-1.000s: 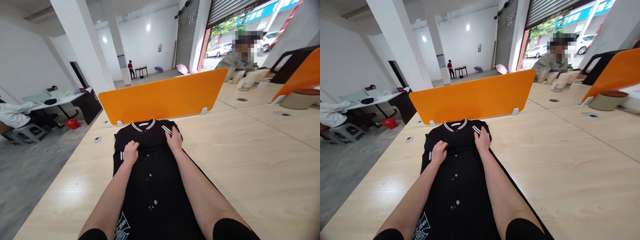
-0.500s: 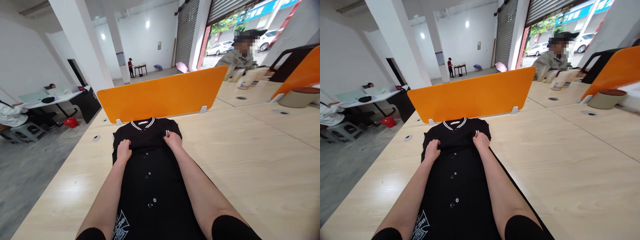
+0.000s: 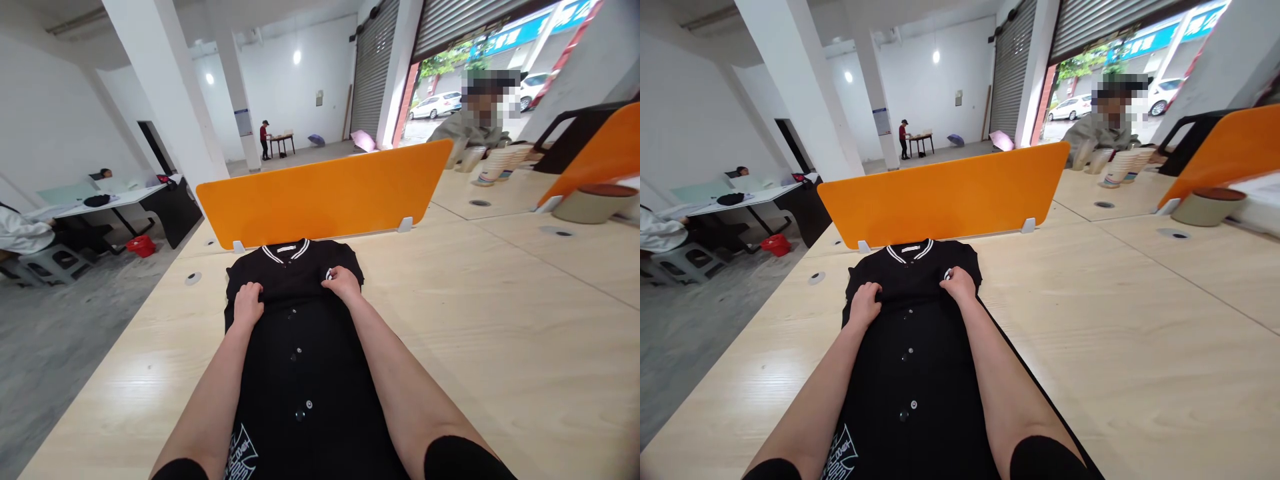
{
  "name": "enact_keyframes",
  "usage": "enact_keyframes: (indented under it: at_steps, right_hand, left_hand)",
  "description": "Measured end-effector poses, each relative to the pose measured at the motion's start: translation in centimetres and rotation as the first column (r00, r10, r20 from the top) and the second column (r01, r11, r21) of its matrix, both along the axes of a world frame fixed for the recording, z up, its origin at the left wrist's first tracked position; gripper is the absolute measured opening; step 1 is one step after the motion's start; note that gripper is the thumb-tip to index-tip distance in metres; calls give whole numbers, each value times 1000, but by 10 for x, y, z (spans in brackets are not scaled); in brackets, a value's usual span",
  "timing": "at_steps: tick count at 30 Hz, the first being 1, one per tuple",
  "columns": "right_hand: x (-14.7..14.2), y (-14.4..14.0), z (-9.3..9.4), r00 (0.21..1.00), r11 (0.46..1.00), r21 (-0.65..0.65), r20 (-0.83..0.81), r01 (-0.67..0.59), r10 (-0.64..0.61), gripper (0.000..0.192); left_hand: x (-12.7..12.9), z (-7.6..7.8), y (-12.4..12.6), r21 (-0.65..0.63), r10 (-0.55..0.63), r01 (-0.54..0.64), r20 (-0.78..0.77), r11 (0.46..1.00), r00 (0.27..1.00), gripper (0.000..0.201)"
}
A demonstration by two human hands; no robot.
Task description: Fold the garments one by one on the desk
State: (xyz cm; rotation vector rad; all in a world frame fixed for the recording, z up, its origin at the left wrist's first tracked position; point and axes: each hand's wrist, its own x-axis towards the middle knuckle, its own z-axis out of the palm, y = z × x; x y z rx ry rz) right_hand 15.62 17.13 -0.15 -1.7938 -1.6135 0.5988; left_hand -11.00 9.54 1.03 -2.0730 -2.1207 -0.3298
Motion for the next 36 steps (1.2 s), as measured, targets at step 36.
enact_keyframes:
  at_steps: [36]
  right_hand:
    - [28,1,19,918,953,226,-294,-204,266,20]
  left_hand:
    - [3,0,-1,-14,123,-123,-10,992,992,41]
